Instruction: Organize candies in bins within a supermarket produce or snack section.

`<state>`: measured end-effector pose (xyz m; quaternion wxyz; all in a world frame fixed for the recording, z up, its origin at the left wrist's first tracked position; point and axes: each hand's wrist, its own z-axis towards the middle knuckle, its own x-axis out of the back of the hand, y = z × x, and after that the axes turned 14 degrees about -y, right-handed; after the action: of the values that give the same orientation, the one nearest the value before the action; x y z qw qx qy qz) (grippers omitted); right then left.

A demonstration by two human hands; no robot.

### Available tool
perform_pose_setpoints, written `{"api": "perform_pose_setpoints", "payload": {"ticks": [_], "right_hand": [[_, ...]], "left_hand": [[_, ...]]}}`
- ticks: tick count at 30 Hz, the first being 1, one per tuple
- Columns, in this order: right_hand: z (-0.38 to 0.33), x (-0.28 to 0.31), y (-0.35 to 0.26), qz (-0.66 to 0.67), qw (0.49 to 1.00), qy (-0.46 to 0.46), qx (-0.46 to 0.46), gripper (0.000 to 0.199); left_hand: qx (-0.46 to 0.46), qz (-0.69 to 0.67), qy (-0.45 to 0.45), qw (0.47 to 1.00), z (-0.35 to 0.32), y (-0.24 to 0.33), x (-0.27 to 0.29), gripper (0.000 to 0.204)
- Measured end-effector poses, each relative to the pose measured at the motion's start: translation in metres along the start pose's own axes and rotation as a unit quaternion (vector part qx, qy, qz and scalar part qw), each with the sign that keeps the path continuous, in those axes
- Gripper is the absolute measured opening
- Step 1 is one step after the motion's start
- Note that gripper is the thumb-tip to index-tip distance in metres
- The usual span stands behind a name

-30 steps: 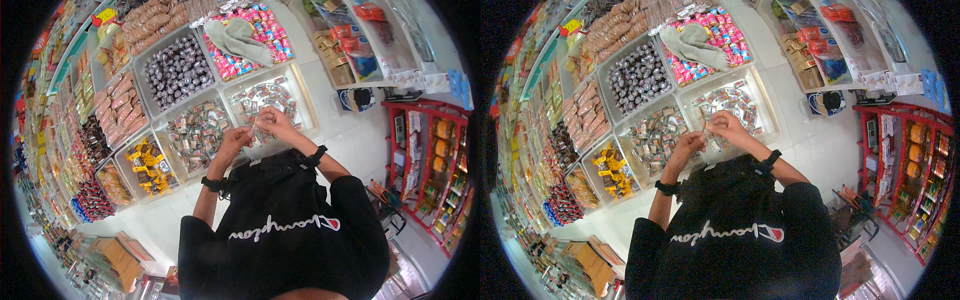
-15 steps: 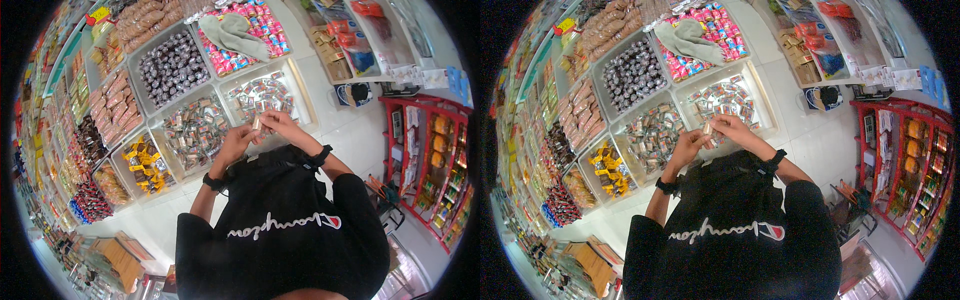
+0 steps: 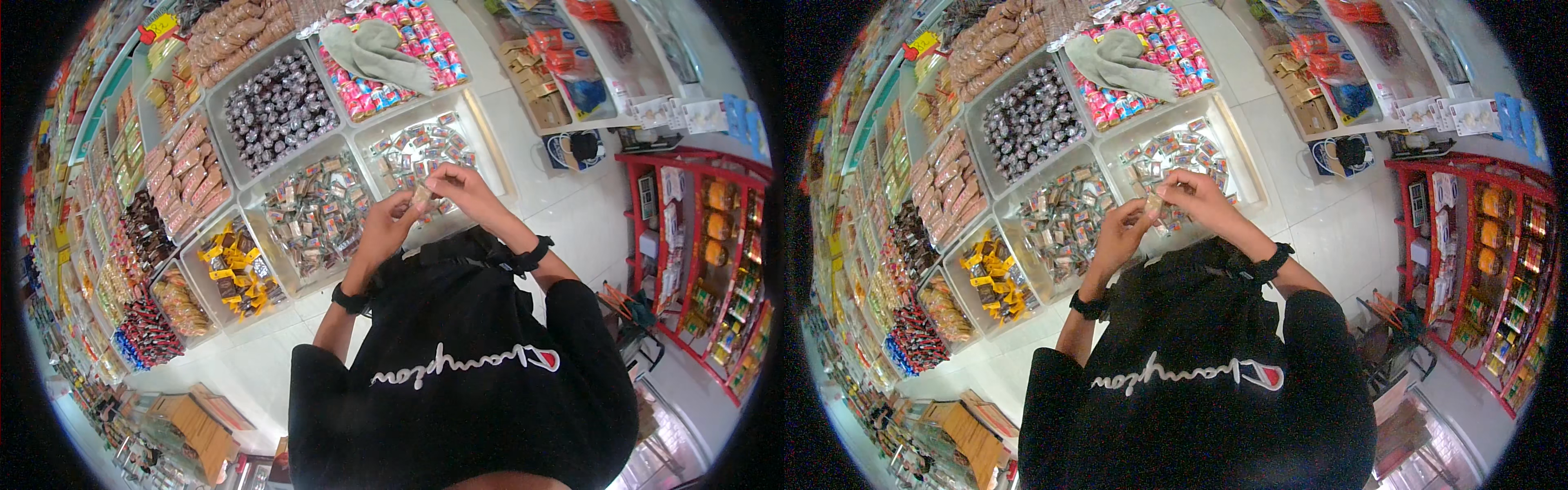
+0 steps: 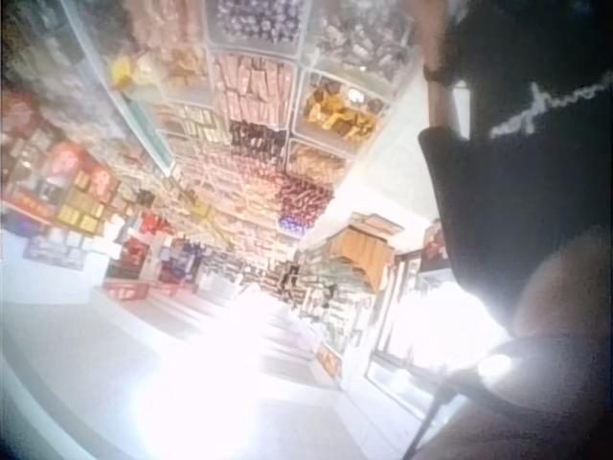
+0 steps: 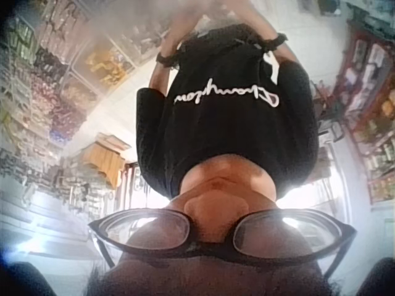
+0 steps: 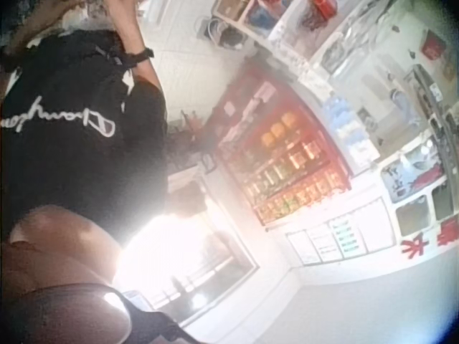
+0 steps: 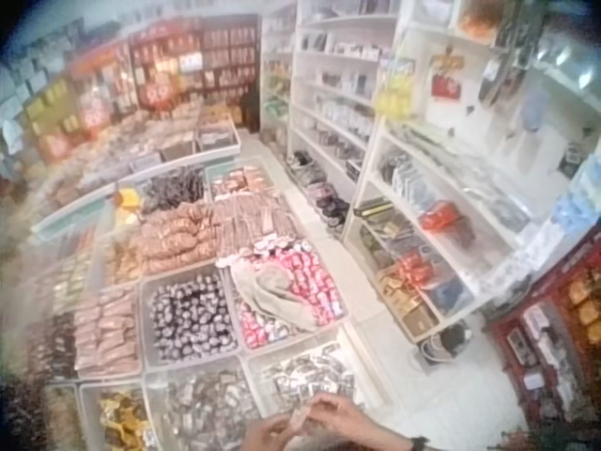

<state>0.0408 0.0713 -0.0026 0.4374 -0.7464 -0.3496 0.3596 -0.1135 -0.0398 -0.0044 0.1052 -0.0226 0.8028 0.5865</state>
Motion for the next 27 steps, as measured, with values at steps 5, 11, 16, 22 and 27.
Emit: {"api": "perform_pose_setpoints", "payload": {"ticks": [5, 11, 16, 22, 27], "right_hand": [[-0.011, -0.008, -0.028, -0.131, 0.990, -0.032, 0.051, 0.018], [-0.017, -0.015, -0.033, -0.228, 0.969, -0.024, 0.090, 0.013], [-0.017, -0.030, -0.016, -0.260, 0.962, -0.016, 0.078, 0.016], [-0.002, -0.027, -0.003, -0.121, 0.991, 0.011, 0.050, 0.023], [-0.002, -0.018, 0.017, -0.115, 0.993, -0.004, 0.023, 0.021]], "left_hand": [[-0.039, 0.317, 0.060, 0.946, -0.012, 0.013, 0.003, 0.032], [-0.024, 0.334, 0.058, 0.940, -0.027, 0.033, -0.008, 0.031], [-0.002, 0.375, 0.056, 0.925, -0.036, 0.012, 0.000, 0.030], [0.164, 0.325, 0.167, 0.916, -0.040, -0.047, 0.078, 0.033], [0.326, 0.466, 0.110, 0.815, -0.044, -0.103, 0.121, 0.045]]}}
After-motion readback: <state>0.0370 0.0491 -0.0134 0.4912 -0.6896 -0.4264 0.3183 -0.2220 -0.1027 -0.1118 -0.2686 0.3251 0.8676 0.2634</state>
